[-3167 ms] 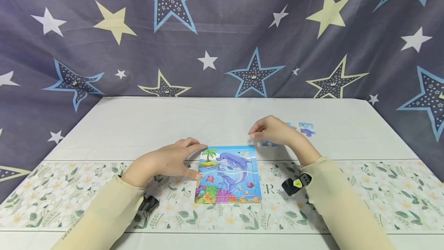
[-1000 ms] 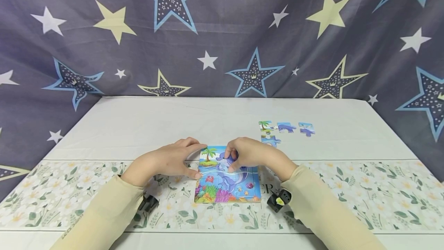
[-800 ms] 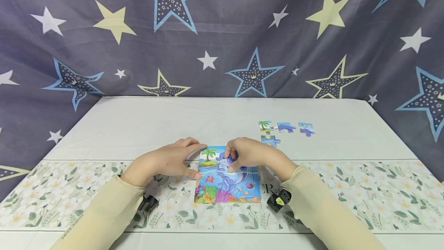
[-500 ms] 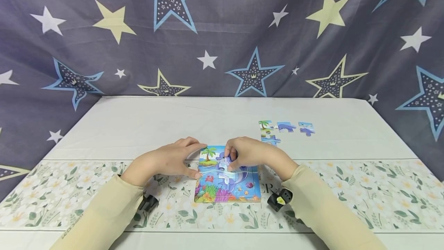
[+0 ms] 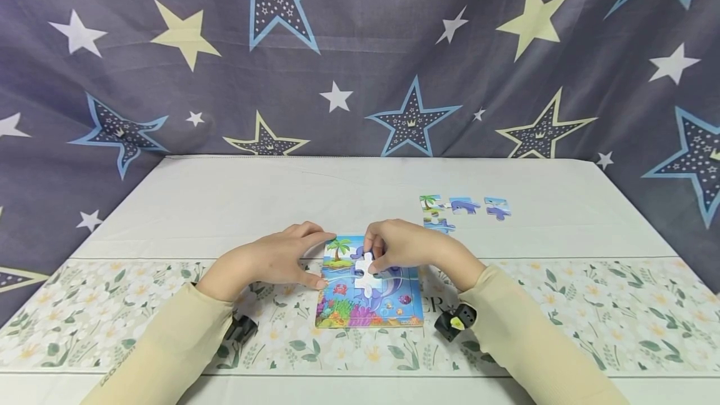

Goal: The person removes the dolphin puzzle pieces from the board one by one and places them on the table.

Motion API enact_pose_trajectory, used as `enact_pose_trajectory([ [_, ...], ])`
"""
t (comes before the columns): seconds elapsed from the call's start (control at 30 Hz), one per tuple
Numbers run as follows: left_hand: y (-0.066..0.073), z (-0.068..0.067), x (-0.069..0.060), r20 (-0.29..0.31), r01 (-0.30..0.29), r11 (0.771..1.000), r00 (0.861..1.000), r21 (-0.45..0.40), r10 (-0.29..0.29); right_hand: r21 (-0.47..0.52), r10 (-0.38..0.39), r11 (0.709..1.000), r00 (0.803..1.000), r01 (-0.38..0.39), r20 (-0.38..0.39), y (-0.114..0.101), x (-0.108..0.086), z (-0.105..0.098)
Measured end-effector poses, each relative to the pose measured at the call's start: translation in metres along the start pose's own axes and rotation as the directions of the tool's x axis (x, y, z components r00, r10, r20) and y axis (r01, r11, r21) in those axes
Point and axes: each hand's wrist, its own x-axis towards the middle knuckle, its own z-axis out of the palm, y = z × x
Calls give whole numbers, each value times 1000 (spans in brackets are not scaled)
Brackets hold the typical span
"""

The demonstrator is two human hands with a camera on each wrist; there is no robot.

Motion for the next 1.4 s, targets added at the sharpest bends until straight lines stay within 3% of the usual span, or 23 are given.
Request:
enact_pose_trajectory([
  [0.47,0,-2,0,3,3,1000,1000,1,-3,32,14,999,1000,-13,-17,-5,1,-4],
  [0.9,0,-1,1,8,5,1000,1000,-2,-5,49,-89,995,996,89,-4,-3,-3,-10],
  [1.4,0,1,0,3,2,1000,1000,-6,-2,131,-146,980,989,147,-18,3,-11,-25],
])
